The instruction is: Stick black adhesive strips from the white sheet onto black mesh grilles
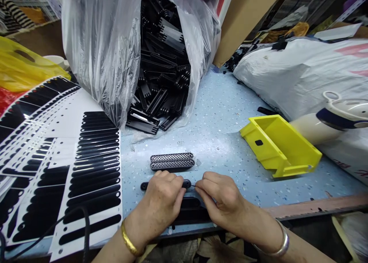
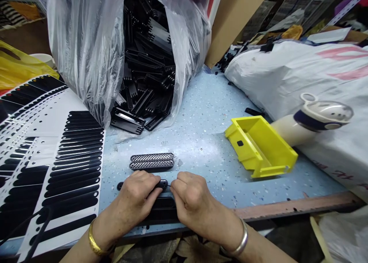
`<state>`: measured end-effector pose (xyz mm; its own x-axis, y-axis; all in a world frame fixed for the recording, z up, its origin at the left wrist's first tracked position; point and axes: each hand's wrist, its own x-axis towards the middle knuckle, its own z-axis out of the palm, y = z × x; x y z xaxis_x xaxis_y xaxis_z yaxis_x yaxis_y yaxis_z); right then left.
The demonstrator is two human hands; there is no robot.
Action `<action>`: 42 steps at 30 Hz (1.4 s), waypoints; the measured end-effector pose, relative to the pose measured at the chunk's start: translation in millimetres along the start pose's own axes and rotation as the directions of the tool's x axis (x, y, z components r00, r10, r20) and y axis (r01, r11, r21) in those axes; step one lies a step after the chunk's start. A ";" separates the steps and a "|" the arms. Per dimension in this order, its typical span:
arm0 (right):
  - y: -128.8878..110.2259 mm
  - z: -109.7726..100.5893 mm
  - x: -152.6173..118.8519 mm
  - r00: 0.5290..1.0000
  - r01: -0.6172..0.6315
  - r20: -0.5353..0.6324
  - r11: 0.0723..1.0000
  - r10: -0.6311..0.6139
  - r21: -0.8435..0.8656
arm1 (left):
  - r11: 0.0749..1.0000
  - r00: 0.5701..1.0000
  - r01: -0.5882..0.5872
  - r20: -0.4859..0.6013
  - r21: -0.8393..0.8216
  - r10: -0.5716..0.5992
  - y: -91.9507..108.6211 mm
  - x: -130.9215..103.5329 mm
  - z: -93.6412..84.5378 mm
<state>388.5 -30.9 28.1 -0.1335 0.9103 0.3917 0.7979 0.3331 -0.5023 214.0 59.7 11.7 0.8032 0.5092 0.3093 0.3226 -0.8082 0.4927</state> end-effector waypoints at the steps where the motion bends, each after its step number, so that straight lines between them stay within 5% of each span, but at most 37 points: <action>1: -0.4 -0.4 0.4 1.000 0.006 -0.004 1.000 -0.006 -0.004 | 1.000 1.000 0.001 0.001 0.002 -0.001 -0.5 -0.2 0.5; 27: 0.4 12.3 0.8 0.998 0.065 0.026 0.997 -0.064 -0.050 | 1.000 0.999 0.014 0.031 0.026 -0.014 0.7 -1.0 -1.5; 36: -2.0 -2.7 8.2 0.999 0.026 -0.035 0.999 -0.027 -0.019 | 0.999 0.998 0.028 0.058 -0.016 -0.027 -1.4 0.3 -0.8; 42: -5.7 -6.4 3.6 0.999 0.021 0.048 0.999 -0.018 -0.046 | 1.000 0.997 0.006 0.075 -0.017 -0.005 -1.6 0.9 -2.1</action>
<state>387.3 -31.0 37.2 -0.1764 0.9149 0.3631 0.8211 0.3402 -0.4582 213.2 62.0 12.9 0.8368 0.4896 0.2453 0.3191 -0.8000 0.5082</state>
